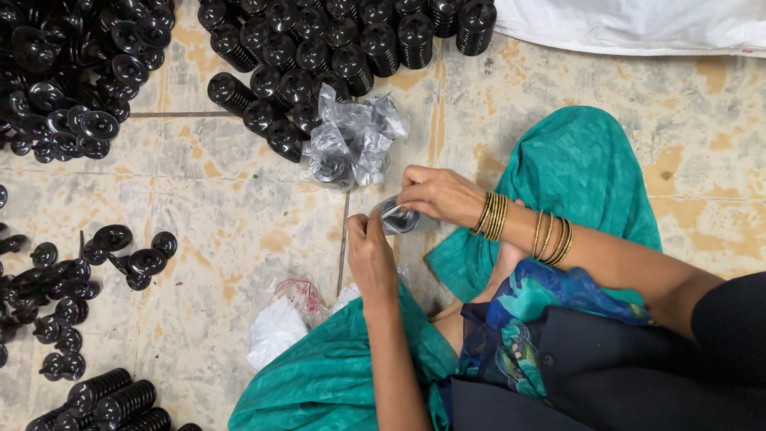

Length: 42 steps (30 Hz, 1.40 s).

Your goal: The person sits on the floor surrounded by piles of black plastic spools and packs them one at a time into small clear plastic bags, placing each filled bag with a growing group of bagged parts. They occasionally set an unbagged spool aside before continuing to fill bags.

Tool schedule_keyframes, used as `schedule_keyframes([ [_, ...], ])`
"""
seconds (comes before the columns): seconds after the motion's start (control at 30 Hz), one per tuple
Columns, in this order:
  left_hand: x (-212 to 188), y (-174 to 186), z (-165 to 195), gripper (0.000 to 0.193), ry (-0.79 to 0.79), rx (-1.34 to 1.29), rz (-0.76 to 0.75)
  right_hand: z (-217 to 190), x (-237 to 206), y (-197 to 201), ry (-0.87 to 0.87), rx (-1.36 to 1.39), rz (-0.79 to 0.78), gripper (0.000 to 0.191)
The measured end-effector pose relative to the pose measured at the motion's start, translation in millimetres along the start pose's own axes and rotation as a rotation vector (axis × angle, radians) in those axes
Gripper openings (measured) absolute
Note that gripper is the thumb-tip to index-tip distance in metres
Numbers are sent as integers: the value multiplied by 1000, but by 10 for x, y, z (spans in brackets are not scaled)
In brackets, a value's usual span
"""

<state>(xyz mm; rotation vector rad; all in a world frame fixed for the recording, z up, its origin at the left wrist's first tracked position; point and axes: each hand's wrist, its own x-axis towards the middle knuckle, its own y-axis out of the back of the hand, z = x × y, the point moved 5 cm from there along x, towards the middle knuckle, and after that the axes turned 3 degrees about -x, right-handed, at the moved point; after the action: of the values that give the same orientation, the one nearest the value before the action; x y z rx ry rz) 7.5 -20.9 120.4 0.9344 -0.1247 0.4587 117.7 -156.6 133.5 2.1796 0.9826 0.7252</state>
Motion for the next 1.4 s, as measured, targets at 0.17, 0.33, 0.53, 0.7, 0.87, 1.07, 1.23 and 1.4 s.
schedule_keyframes([
  [0.17,90,140,83,30,-28,28,-117,-65,28,155,52,-39,-145,10],
  [0.33,26,371,209,25,-157,-49,-121,-32,17,399,181,467,-279,10],
  [0.53,-35,-211,-253,11,255,-240,-228,250,131,61,32,80,-120,13],
  [0.7,-338,-641,-603,27,935,-1352,-441,457,-111,-252,-238,755,-538,19],
  [0.87,-248,-416,-440,25,736,-1548,-340,593,-8,-196,-172,790,-322,23],
  [1.07,-125,-412,-224,28,513,-950,201,353,-136,-516,-492,818,-237,45],
  [1.23,-76,-411,-255,32,513,-1000,152,26,-38,-288,-177,483,-267,77],
  [1.4,-1,-332,-162,31,411,-1138,111,50,-35,-223,-277,235,-290,70],
])
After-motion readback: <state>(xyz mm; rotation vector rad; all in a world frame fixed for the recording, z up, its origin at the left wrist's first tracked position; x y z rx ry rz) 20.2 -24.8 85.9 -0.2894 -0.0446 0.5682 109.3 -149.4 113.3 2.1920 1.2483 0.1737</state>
